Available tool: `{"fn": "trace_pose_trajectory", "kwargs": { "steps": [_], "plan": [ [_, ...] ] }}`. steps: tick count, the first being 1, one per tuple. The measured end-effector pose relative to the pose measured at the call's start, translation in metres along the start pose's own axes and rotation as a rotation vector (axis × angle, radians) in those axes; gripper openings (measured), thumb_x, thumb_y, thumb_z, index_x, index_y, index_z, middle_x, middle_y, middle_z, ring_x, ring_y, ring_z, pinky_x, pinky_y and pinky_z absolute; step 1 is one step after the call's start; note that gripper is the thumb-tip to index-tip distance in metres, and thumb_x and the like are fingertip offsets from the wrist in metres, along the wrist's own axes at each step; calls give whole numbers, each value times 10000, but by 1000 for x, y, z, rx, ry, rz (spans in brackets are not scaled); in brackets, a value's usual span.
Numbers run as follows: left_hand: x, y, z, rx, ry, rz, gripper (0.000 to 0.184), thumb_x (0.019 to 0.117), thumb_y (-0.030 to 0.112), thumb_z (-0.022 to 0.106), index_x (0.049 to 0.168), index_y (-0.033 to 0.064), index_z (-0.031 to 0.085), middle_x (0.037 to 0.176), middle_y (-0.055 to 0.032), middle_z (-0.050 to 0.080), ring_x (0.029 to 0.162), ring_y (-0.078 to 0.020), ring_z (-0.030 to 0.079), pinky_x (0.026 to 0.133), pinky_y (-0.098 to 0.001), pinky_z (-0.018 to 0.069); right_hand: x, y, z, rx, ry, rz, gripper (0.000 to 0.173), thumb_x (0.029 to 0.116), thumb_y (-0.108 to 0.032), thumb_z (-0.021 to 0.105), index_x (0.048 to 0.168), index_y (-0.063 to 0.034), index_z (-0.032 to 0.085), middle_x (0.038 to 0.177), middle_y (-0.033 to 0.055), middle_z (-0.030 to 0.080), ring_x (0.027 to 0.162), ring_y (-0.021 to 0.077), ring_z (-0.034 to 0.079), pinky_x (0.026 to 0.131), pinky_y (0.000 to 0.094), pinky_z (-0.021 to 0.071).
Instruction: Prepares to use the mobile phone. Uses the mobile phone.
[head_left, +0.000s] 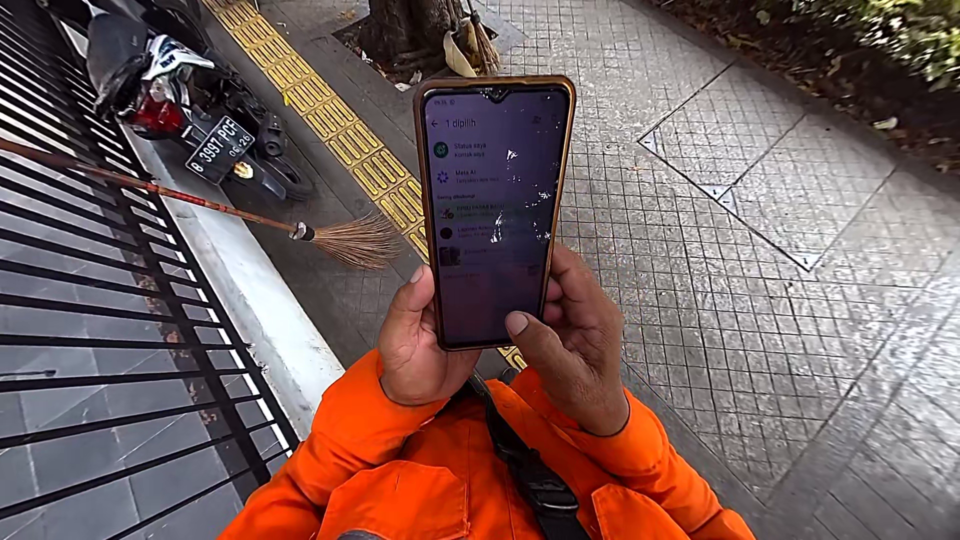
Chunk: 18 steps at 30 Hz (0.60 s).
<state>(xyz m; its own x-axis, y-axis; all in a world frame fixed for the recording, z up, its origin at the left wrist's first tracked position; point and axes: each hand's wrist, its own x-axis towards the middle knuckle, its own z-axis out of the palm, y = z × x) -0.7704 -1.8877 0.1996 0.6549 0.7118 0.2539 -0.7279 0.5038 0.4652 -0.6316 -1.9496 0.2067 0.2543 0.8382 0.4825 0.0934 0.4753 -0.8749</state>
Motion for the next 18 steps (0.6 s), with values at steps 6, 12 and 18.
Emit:
{"fn": "trace_pose_trajectory", "kwargs": {
  "steps": [6, 12, 18],
  "plan": [
    [1, 0, 2, -9, -5, -19, 430, 1042, 433, 472, 1280, 121, 647, 1214, -95, 691, 1164, -220, 656, 1002, -447, 537, -2, -1, -1, -3, 9, -6, 478, 931, -126, 605, 1353, 71, 496, 1004, 26, 671, 835, 41, 646, 686, 193, 566],
    [2, -2, 4, 11, 0, -3, 423, 1047, 423, 468, 1282, 119, 643, 1215, -91, 691, 1168, -215, 655, 1003, -438, 539, -2, -4, 1, -55, 42, 4, 458, 907, -108, 627, 1316, 68, 521, 989, 20, 659, 826, 41, 652, 667, 191, 578],
    [1, -4, 4, 10, 2, 2, 420, 1043, 426, 479, 1300, 128, 627, 1232, -87, 681, 1185, -210, 644, 1013, -431, 531, -2, -3, 2, -65, 60, -4, 454, 893, -99, 650, 1300, 56, 522, 962, 10, 658, 828, 43, 660, 658, 194, 581]
  ]
}}
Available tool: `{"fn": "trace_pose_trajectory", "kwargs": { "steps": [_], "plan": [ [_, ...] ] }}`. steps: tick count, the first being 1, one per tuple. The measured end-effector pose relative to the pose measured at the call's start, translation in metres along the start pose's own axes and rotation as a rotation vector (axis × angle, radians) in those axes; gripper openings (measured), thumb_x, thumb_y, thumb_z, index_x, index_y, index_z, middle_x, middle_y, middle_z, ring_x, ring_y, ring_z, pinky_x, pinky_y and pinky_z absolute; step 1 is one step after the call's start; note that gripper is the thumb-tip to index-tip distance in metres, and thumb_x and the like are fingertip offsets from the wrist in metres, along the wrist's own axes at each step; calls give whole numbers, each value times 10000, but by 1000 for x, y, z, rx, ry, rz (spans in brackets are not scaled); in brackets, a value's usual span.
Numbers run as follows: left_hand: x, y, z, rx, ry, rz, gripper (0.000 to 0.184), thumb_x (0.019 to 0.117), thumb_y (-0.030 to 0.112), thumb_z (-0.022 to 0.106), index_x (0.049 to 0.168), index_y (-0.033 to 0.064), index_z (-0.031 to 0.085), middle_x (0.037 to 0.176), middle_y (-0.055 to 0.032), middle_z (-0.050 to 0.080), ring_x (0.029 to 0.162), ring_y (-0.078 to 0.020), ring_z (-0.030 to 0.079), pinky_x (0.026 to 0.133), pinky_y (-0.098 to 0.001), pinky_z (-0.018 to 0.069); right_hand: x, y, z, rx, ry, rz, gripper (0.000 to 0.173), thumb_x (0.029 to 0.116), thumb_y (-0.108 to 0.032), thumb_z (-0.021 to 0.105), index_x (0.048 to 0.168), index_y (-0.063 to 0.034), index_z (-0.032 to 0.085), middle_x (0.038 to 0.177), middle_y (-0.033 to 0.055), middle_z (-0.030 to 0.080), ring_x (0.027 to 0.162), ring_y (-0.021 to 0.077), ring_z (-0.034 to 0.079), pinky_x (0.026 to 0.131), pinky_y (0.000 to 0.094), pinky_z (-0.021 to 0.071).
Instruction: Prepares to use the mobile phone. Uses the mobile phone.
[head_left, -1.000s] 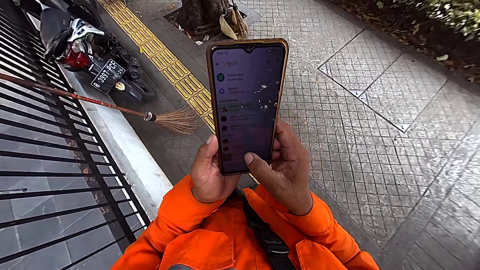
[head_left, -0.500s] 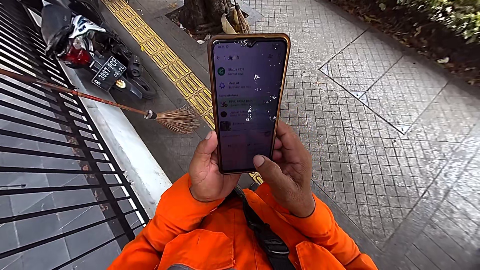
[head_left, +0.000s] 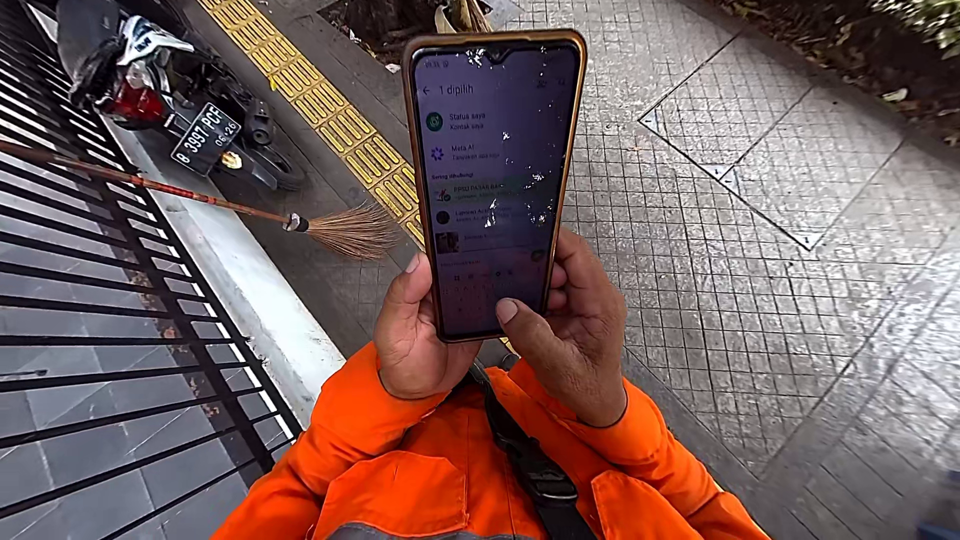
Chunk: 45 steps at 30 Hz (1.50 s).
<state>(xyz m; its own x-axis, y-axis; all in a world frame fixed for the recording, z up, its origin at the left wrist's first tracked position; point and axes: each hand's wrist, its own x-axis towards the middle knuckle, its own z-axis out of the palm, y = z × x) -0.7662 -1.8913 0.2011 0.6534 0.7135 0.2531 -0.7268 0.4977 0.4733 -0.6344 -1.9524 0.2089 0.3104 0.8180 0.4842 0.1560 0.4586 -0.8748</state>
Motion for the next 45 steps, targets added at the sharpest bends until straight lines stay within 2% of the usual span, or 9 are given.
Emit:
{"fn": "trace_pose_trajectory", "kwargs": {
  "steps": [4, 7, 11, 14, 24, 27, 29, 32, 45],
  "plan": [
    [0, -2, 0, -4, 1, 19, 411, 1046, 408, 477, 1287, 115, 636, 1220, -84, 685, 1182, -201, 643, 1020, -419, 525, 0, 0, 2, -26, 27, 3, 437, 893, -115, 671, 1275, 51, 537, 948, 8, 657, 806, 42, 652, 642, 191, 569],
    [0, -2, 0, -2, 3, 21, 411, 1048, 402, 470, 1290, 113, 636, 1223, -85, 684, 1179, -200, 644, 1016, -417, 528, 2, 1, 3, -25, 35, -5, 415, 884, -85, 676, 1252, 53, 542, 915, 11, 664, 775, 48, 669, 627, 204, 598],
    [2, 0, -2, -8, 11, 2, 438, 1042, 420, 467, 1293, 103, 635, 1233, -107, 680, 1188, -227, 641, 1015, -447, 528, 2, 5, -2, 16, -3, -20, 419, 928, -122, 613, 1285, 87, 541, 963, 28, 644, 811, 43, 632, 659, 192, 558],
    [2, 0, -3, -8, 28, -5, 442, 1033, 431, 476, 1288, 106, 636, 1227, -113, 680, 1180, -237, 644, 1000, -457, 535, 3, 7, -5, 39, -10, -36, 365, 970, -142, 566, 1251, 90, 566, 945, 18, 639, 804, 20, 608, 686, 178, 540],
    [4, -4, -4, 0, 26, -8, 443, 1037, 433, 475, 1288, 104, 634, 1219, -110, 683, 1167, -232, 649, 995, -451, 538, 6, 8, -5, 29, 27, -19, 255, 961, -100, 571, 1161, 56, 595, 866, 7, 638, 720, 25, 612, 616, 181, 544],
    [5, -6, -2, 11, 27, 22, 416, 1045, 414, 475, 1269, 111, 652, 1210, -93, 693, 1172, -207, 651, 1013, -427, 532, 4, 5, -3, -37, 44, -10, 377, 932, -132, 620, 1243, 75, 571, 931, 24, 663, 771, 38, 644, 634, 190, 569],
    [6, -8, 1, 33, 32, 64, 380, 1055, 390, 472, 1245, 126, 669, 1180, -65, 708, 1148, -171, 663, 1005, -391, 539, 2, 2, 2, -155, 65, 4, 549, 891, -218, 694, 1324, 79, 533, 1020, 42, 659, 861, 58, 655, 695, 216, 585],
    [4, -10, 2, 64, 28, 101, 356, 1063, 374, 470, 1228, 137, 677, 1146, -40, 721, 1112, -138, 676, 975, -357, 554, -1, 3, 10, -256, 102, 17, 721, 840, -322, 773, 1382, 63, 493, 1110, 79, 648, 958, 108, 663, 769, 270, 600],
    [-1, -9, 1, 57, 42, 108, 349, 1064, 360, 463, 1206, 125, 679, 1132, -47, 719, 1109, -143, 675, 967, -360, 554, -5, 3, 12, -206, 64, 23, 725, 833, -265, 772, 1396, 74, 466, 1143, 90, 649, 994, 126, 674, 792, 288, 619]
  ]
}}
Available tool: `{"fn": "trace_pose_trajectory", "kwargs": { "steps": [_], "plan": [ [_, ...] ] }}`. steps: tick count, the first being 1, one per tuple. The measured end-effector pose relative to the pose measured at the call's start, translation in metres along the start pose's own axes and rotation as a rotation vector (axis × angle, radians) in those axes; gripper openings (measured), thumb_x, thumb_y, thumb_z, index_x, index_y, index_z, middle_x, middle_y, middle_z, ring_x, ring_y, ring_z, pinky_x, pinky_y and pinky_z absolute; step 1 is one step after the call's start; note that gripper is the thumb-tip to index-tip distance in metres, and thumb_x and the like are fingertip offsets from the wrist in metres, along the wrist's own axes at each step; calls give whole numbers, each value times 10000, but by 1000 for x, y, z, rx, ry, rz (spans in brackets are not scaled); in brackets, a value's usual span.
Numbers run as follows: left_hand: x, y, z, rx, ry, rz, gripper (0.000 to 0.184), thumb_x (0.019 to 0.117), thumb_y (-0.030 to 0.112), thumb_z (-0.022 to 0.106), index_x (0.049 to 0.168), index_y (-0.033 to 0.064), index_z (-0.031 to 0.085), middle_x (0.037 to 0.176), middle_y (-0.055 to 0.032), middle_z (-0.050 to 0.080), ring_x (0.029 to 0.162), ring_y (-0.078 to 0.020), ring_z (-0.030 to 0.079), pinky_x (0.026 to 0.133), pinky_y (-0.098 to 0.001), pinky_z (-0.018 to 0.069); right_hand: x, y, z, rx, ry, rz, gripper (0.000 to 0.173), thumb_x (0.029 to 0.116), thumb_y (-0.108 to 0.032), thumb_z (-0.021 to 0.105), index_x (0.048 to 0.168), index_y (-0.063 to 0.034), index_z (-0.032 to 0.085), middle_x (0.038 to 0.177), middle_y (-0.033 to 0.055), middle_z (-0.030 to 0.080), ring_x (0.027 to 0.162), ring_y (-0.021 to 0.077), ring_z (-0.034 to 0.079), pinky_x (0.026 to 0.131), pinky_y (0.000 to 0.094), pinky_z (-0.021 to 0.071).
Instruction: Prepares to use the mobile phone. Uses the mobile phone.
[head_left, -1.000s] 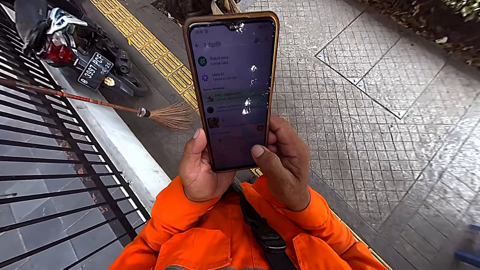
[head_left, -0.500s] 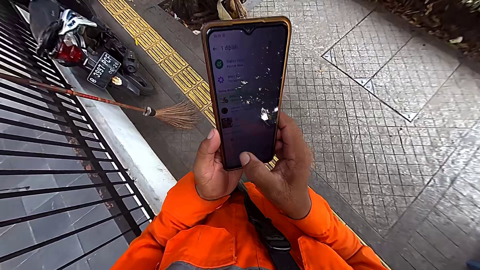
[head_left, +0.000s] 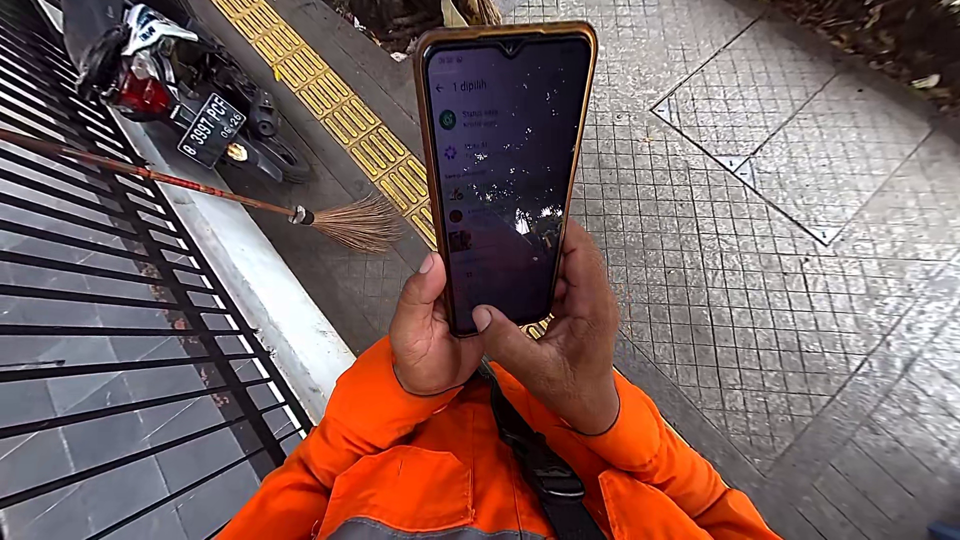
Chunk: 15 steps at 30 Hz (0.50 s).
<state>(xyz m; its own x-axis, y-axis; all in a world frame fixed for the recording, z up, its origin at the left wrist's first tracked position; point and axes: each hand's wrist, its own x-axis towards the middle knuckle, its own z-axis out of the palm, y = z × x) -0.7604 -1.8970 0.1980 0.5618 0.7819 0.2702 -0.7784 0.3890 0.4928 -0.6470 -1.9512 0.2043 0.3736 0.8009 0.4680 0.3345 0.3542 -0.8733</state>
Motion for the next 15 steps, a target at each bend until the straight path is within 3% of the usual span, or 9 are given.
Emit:
{"fn": "trace_pose_trajectory", "kwargs": {
  "steps": [15],
  "plan": [
    [0, -1, 6, -17, -28, -3, 350, 1061, 359, 479, 1235, 123, 670, 1160, -53, 715, 1133, -148, 668, 993, -361, 542, 2, -5, -1, 5, 42, -13, 670, 842, -246, 760, 1365, 75, 488, 1121, 84, 652, 967, 119, 682, 765, 277, 625]
  ]
}}
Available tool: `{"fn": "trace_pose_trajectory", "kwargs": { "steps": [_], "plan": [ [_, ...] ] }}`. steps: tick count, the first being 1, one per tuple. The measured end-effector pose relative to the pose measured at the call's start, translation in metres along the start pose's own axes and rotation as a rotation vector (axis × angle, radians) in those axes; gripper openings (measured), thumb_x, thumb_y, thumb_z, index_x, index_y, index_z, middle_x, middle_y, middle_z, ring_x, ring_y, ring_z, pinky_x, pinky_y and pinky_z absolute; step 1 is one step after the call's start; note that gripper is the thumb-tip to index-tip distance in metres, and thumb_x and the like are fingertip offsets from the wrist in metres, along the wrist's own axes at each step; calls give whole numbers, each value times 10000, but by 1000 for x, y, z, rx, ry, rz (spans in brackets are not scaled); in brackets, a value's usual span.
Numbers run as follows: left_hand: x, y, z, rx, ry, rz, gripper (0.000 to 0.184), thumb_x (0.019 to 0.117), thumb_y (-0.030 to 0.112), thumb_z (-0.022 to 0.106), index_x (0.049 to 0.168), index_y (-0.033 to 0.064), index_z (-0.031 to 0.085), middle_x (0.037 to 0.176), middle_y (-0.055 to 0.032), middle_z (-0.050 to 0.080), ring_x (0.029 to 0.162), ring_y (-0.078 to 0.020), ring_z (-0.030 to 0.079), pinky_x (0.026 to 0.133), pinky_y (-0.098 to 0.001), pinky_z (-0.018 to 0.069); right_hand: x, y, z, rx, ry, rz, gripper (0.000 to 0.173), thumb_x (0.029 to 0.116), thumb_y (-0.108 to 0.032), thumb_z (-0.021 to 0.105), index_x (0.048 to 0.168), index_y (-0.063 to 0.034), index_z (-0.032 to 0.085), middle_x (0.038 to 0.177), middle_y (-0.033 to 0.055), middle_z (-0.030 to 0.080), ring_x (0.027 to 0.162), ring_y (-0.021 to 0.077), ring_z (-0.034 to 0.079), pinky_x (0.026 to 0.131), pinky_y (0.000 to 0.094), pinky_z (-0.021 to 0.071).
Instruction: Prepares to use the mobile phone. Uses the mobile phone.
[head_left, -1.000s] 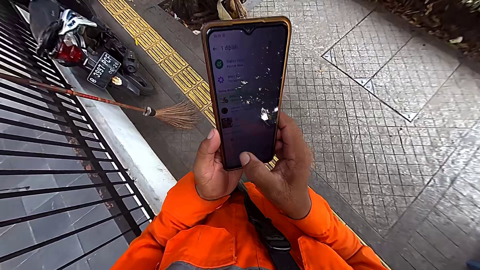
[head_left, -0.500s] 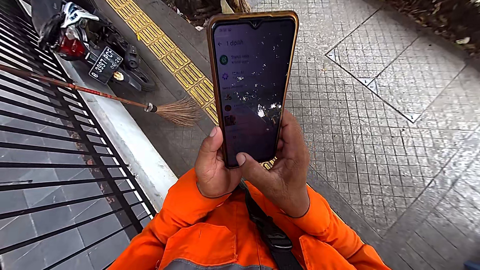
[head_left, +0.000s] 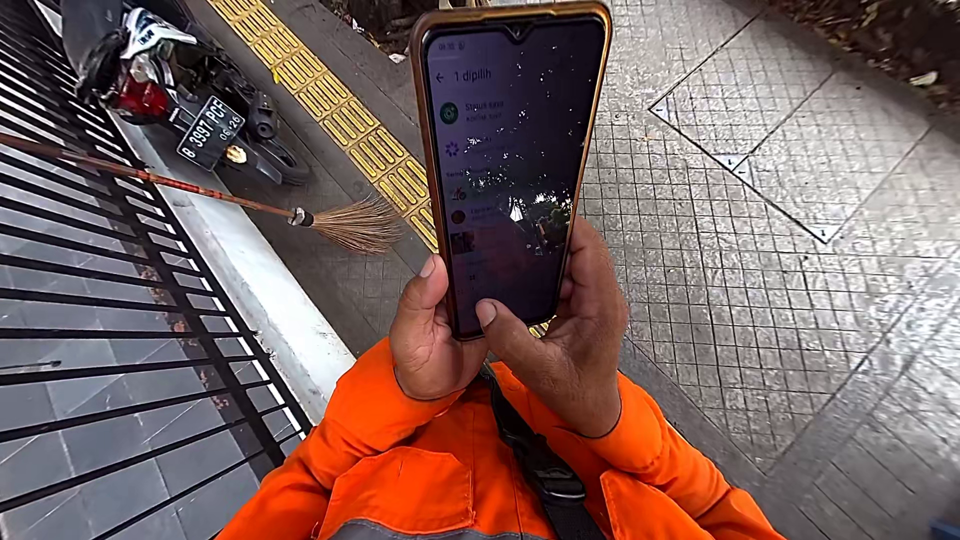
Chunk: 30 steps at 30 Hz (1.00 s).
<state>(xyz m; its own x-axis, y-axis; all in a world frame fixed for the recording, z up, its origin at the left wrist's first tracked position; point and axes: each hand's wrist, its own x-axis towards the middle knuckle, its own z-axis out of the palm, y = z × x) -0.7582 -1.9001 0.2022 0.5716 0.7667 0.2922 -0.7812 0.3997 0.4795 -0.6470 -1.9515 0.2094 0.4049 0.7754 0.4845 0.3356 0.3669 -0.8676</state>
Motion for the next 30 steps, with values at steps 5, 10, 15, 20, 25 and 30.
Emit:
{"fn": "trace_pose_trajectory", "kwargs": {
  "steps": [5, 10, 15, 20, 25, 30],
  "plan": [
    [1, 1, 2, 4, 9, -15, 344, 1051, 358, 496, 1228, 129, 682, 1148, -49, 723, 1115, -145, 676, 973, -356, 550, 0, -3, -1, 31, 0, 12, 664, 843, -230, 751, 1380, 54, 484, 1117, 62, 655, 951, 111, 685, 746, 277, 630],
    [2, 5, 9, -50, -22, -41, 341, 1048, 333, 506, 1237, 111, 682, 1152, -60, 724, 1123, -145, 675, 987, -344, 544, 0, -7, -5, 48, 12, -27, 672, 852, -251, 750, 1393, 36, 474, 1130, 51, 654, 981, 113, 681, 796, 297, 631],
    [5, 10, 21, -92, -53, -68, 322, 1044, 297, 513, 1243, 105, 677, 1172, -64, 719, 1153, -152, 664, 1021, -349, 528, 2, -17, -11, 101, 15, -59, 652, 860, -234, 753, 1381, 38, 472, 1140, 53, 660, 995, 121, 690, 807, 300, 642],
    [6, 12, 32, -82, -47, -62, 312, 1043, 283, 509, 1225, 98, 683, 1156, -57, 722, 1151, -146, 665, 1021, -336, 528, 2, -23, -15, 90, 28, -88, 658, 858, -220, 745, 1390, 44, 462, 1167, 50, 652, 1032, 109, 677, 840, 282, 629],
    [6, 10, 32, -82, -17, -84, 326, 1040, 309, 511, 1237, 103, 669, 1164, -67, 713, 1158, -164, 658, 1027, -366, 523, 4, -22, -17, 102, 16, -85, 644, 847, -206, 745, 1372, 41, 466, 1148, 46, 655, 1022, 114, 679, 831, 282, 631],
    [6, 9, 32, -106, 1, -80, 326, 1035, 307, 520, 1228, 96, 676, 1155, -75, 716, 1150, -166, 663, 1022, -364, 527, 5, -21, -18, 113, 7, -75, 641, 852, -203, 742, 1373, 49, 465, 1144, 54, 660, 1016, 124, 685, 827, 295, 636]
  ]
}}
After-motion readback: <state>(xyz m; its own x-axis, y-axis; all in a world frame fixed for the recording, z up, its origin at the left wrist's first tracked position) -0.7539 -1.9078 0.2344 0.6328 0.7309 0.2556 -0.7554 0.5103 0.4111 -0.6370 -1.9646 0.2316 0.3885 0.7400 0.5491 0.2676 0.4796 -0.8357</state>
